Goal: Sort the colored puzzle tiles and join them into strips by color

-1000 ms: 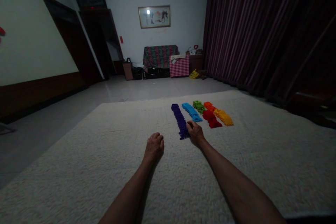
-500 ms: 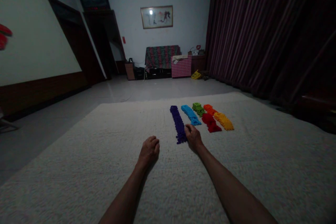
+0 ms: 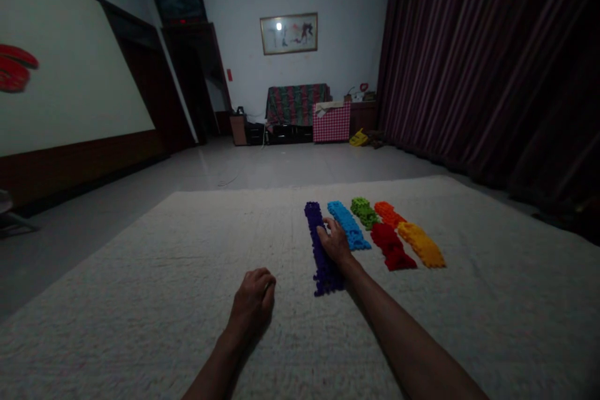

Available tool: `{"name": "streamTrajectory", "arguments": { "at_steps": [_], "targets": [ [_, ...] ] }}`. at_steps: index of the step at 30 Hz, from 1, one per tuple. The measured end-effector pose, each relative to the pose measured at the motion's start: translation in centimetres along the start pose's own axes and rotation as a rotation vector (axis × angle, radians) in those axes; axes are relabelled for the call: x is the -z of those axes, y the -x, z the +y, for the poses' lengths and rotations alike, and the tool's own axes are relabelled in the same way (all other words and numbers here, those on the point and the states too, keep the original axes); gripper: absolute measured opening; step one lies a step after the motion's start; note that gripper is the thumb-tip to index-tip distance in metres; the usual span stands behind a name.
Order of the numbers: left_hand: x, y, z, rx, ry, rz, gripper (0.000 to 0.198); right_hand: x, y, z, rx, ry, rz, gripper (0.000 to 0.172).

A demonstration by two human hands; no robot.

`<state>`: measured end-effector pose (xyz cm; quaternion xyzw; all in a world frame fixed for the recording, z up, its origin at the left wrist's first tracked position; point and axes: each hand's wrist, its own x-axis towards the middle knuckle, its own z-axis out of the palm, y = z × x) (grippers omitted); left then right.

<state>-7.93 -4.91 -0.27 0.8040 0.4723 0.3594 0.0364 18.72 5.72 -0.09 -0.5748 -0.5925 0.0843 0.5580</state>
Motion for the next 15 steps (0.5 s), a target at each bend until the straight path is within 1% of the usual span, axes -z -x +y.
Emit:
{"name": "streamTrajectory", "arguments": {
  "at_steps": [3,6,11,15],
  "targets": [
    [-0.3,0.1,-0.4,0.001,-0.003,-0.001,0.019,-0.7,0.1,1.0,-0.018,-0.006,0.001,0.039],
    [-0.4,0.2,-0.5,0.009,-0.025,-0.006,0.020,-0.8,0.5,1.7,-0.035,-0.034,-0.011,0.044],
    [-0.4,0.1,-0.1,0.013,-0.045,-0.012,0.020,-0.5,0.6,1.7,-0.035,-0.101,-0.050,0.045],
    [-0.3,0.1,0.2,0.018,-0.045,-0.015,0.019,-0.3,0.7,1.5,-0.034,-0.107,-0.052,0.044]
  ]
}}
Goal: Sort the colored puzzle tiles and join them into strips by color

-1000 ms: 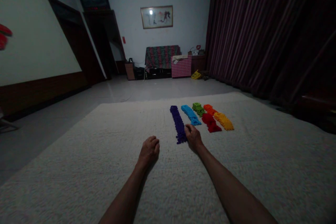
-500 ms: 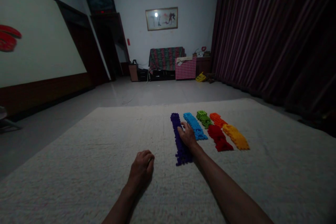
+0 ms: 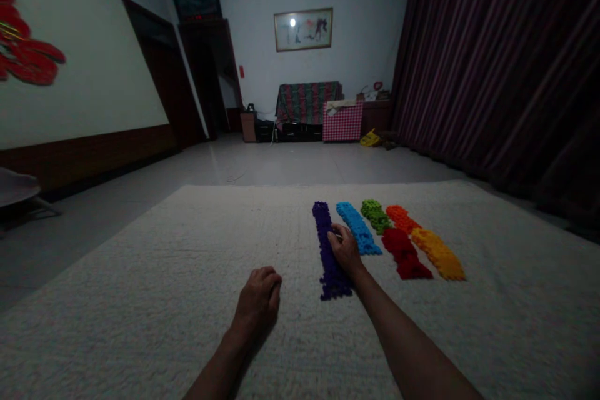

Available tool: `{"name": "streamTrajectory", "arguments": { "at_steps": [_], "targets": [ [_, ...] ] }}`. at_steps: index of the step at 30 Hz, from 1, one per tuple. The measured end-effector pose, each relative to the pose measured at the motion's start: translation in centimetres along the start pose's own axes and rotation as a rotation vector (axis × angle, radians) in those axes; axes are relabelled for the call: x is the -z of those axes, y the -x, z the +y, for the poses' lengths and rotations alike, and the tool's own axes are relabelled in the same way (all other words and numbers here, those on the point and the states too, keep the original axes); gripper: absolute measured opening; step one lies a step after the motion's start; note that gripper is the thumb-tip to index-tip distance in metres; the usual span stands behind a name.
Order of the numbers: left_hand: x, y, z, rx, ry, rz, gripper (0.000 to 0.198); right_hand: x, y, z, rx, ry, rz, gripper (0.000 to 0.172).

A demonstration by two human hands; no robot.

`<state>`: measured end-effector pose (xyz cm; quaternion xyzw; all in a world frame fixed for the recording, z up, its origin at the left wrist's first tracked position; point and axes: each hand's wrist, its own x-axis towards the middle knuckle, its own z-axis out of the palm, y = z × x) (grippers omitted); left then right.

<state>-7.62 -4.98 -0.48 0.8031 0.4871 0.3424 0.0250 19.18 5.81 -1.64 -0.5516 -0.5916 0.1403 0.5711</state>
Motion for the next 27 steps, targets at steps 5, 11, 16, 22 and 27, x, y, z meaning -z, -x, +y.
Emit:
{"name": "streamTrajectory", "arguments": {
  "at_steps": [5,11,16,22,27],
  "targets": [
    [0.09,-0.10,0.12,0.006,-0.014,-0.006,0.019,0.23,0.29,-0.11,0.006,-0.001,-0.004,0.042],
    [0.32,-0.23,0.27,0.018,0.005,0.005,0.020,0.43,0.40,-0.22,0.012,-0.017,0.002,0.040],
    [0.40,-0.07,-0.02,0.016,0.058,0.019,0.019,0.39,0.43,-0.37,0.007,-0.014,0.034,0.038],
    [0.49,0.37,-0.28,0.003,0.130,0.048,0.021,0.13,0.45,-0.64,-0.015,0.024,0.040,0.038],
    [0.29,0.73,-0.44,0.006,0.141,0.085,0.022,0.19,0.45,-0.76,0.001,0.056,0.048,0.038]
  ]
}}
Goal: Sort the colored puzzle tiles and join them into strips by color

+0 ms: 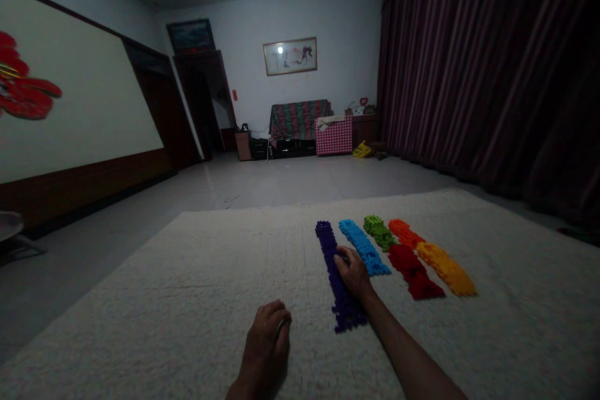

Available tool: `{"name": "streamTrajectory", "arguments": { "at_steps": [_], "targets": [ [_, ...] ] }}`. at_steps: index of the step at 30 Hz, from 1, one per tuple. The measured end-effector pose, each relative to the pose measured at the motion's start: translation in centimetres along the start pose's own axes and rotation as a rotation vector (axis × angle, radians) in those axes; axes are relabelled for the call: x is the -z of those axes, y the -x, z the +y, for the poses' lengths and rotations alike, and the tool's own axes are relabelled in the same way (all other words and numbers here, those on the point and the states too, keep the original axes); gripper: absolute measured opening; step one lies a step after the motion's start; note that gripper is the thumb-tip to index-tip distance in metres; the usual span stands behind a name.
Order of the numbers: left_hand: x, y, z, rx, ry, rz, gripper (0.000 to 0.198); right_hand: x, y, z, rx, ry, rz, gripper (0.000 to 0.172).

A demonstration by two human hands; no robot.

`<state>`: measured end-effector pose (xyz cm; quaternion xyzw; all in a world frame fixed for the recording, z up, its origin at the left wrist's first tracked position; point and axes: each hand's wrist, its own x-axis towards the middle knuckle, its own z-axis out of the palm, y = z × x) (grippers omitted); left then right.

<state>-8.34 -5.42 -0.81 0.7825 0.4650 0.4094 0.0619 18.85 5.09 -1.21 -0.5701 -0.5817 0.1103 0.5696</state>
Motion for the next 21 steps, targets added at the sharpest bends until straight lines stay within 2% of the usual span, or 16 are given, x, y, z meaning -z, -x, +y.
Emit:
{"name": "streamTrajectory", "arguments": {
  "at_steps": [11,21],
  "targets": [
    [0.04,-0.25,-0.72,-0.036,-0.021,0.001,0.020,0.05,0.16,0.06,0.023,0.030,-0.018,0.034],
    [0.05,0.04,-0.34,0.010,-0.012,-0.022,0.025,0.13,0.37,-0.06,0.004,0.010,-0.014,0.035]
  ]
}}
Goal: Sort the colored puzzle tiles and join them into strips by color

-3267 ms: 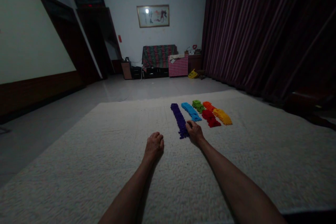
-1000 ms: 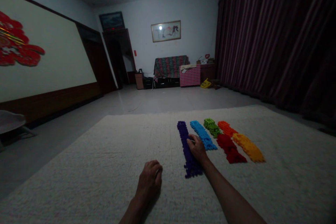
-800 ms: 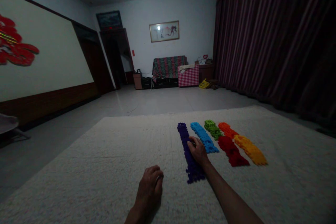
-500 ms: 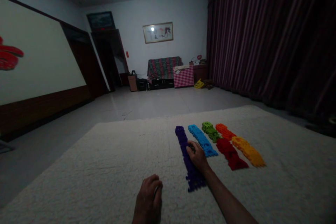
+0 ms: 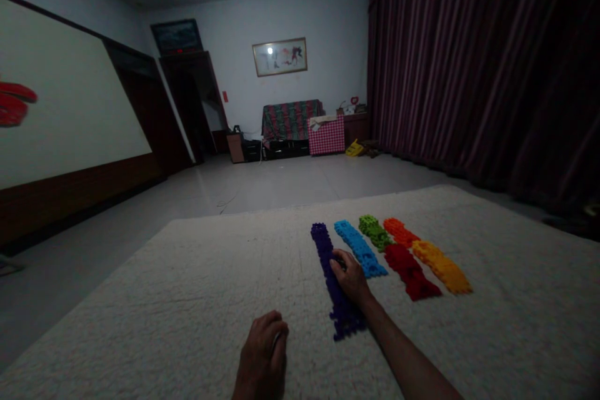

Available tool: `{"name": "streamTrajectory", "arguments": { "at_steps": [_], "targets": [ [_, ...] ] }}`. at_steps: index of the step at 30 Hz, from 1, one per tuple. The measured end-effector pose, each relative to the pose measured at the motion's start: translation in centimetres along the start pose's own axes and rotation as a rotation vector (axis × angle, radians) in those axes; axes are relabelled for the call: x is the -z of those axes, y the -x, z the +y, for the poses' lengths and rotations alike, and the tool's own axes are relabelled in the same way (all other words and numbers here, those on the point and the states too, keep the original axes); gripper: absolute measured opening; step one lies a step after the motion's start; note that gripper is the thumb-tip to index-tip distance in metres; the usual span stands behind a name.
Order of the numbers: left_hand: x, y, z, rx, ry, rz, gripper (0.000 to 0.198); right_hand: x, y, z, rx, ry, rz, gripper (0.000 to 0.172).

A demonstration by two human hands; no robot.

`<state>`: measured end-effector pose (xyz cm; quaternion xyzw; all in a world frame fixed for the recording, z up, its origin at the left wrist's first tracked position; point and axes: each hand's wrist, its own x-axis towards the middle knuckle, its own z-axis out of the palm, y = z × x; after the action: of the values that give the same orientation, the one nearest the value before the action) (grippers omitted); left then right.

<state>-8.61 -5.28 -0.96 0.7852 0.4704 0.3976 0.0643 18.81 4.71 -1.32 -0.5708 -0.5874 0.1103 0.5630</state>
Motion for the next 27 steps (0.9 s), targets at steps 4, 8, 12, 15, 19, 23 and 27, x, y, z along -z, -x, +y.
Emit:
{"name": "streamTrajectory", "arguments": {
  "at_steps": [4,8,12,15,19,23,27],
  "targets": [
    [-0.16,0.08,-0.49,-0.013,-0.008,-0.012,0.024,0.03,0.11,-0.12,0.014,-0.004,-0.002,0.033],
    [-0.35,-0.01,-0.77,-0.039,-0.025,-0.025,0.023,-0.07,-0.01,-0.18,0.021,-0.008,-0.001,0.032],
    [-0.22,-0.17,-0.34,-0.049,-0.045,-0.027,0.022,-0.26,-0.18,-0.21,0.017,0.003,-0.011,0.033],
    [0.01,-0.27,-0.04,-0.047,-0.055,-0.025,0.023,-0.37,-0.15,-0.28,0.016,0.006,-0.007,0.033],
    [0.13,-0.34,-0.09,-0.058,-0.047,-0.048,0.024,-0.38,0.07,-0.39,0.011,0.007,0.012,0.032],
    [0.10,-0.38,-0.11,-0.046,-0.043,-0.059,0.025,-0.28,0.22,-0.43,0.022,0.022,0.013,0.029],
    [0.16,-0.45,0.06,-0.050,-0.033,-0.044,0.024,-0.28,0.21,-0.44,0.034,0.029,0.013,0.030]
  ]
}}
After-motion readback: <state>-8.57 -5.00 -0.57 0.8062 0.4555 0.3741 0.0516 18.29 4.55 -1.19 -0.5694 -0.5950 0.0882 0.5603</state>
